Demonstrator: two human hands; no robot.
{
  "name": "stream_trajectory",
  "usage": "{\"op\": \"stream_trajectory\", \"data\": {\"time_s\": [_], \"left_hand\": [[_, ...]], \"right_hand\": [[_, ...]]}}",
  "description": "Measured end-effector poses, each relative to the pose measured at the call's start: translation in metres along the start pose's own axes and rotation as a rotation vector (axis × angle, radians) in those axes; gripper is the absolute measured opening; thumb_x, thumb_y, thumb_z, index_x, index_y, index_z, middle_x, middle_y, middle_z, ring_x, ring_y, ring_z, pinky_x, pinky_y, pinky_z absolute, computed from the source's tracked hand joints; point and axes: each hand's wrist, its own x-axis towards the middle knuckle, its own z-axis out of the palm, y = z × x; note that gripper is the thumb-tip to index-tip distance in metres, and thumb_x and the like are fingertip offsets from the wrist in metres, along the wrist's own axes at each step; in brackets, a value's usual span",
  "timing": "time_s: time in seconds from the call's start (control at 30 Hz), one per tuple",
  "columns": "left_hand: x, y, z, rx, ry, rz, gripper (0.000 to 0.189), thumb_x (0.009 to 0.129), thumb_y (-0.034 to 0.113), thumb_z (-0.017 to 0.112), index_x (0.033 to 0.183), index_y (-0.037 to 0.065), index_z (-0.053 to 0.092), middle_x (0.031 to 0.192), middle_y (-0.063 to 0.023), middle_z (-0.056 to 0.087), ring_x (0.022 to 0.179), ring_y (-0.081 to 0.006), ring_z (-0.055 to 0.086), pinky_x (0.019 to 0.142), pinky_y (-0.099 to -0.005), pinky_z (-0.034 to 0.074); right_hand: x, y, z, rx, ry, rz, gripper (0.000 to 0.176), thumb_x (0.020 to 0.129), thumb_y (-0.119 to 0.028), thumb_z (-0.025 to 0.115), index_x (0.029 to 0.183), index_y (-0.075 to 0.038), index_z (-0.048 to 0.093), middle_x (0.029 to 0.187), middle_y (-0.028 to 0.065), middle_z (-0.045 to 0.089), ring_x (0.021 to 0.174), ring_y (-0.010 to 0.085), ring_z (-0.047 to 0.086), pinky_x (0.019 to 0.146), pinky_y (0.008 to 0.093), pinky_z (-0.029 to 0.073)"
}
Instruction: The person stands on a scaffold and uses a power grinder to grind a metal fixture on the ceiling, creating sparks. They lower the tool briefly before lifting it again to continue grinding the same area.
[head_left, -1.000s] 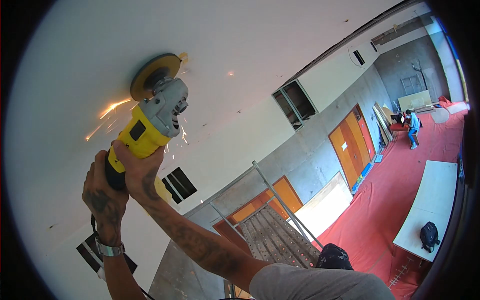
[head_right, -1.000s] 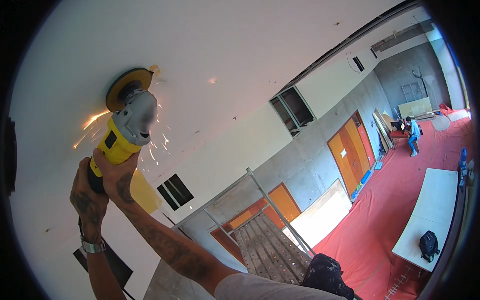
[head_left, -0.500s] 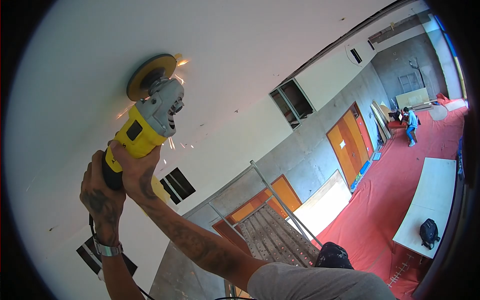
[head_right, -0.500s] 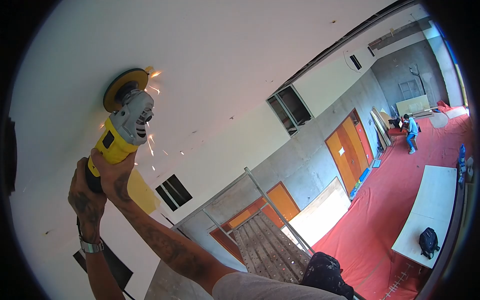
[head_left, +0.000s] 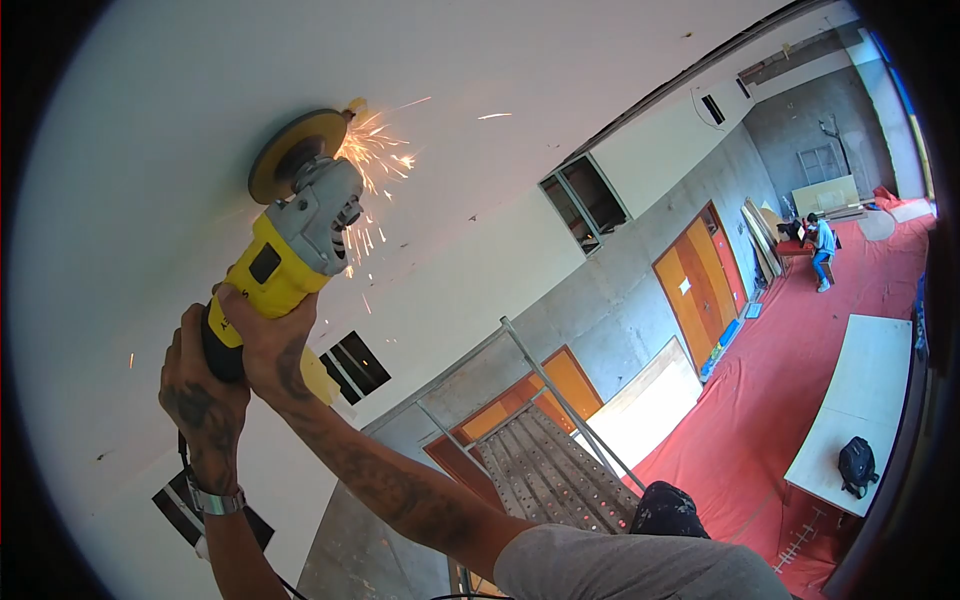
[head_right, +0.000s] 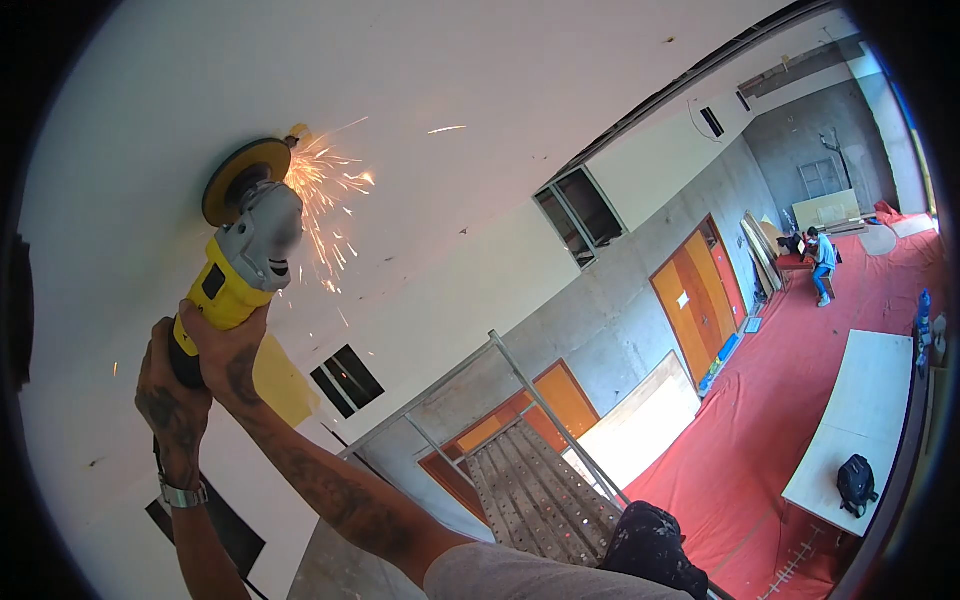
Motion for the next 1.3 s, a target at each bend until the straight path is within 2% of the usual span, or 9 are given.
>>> {"op": "stream_trajectory", "data": {"time_s": [0.27,0.37,1.3], "left_hand": [[0.004,0.003,-0.003,0.001,-0.009,-0.005,0.057,0.078,0.016,0.081,0.128,0.005,0.058,0.097,-0.0135,0.069,0.087,-0.0348,0.069,0.077,-0.0451,0.056],[0.004,0.004,-0.003,-0.003,-0.014,-0.019,0.056,0.078,0.016,0.081,0.128,0.006,0.058,0.098,-0.0133,0.069,0.087,-0.0347,0.069,0.076,-0.045,0.056],[0.003,0.007,-0.003,-0.004,0.014,0.012,0.057,0.077,0.015,0.082,0.127,0.005,0.058,0.095,-0.0131,0.068,0.084,-0.0343,0.068,0.073,-0.0437,0.055]], "right_hand": [[0.002,-0.01,0.005,0.013,-0.016,-0.001,0.041,0.085,-0.001,0.074,0.117,-0.002,0.05,0.101,0.0093,0.066,0.089,0.0206,0.069,0.08,0.0344,0.059],[0.001,-0.007,0.004,-0.006,-0.005,0.009,0.048,0.085,-0.009,0.075,0.121,-0.003,0.044,0.101,0.0084,0.062,0.09,0.0186,0.065,0.082,0.0342,0.056],[0.004,-0.001,0.001,0.024,-0.023,-0.01,0.046,0.085,-0.009,0.076,0.119,-0.003,0.047,0.1,0.008,0.063,0.089,0.0186,0.066,0.08,0.0341,0.057]]}}
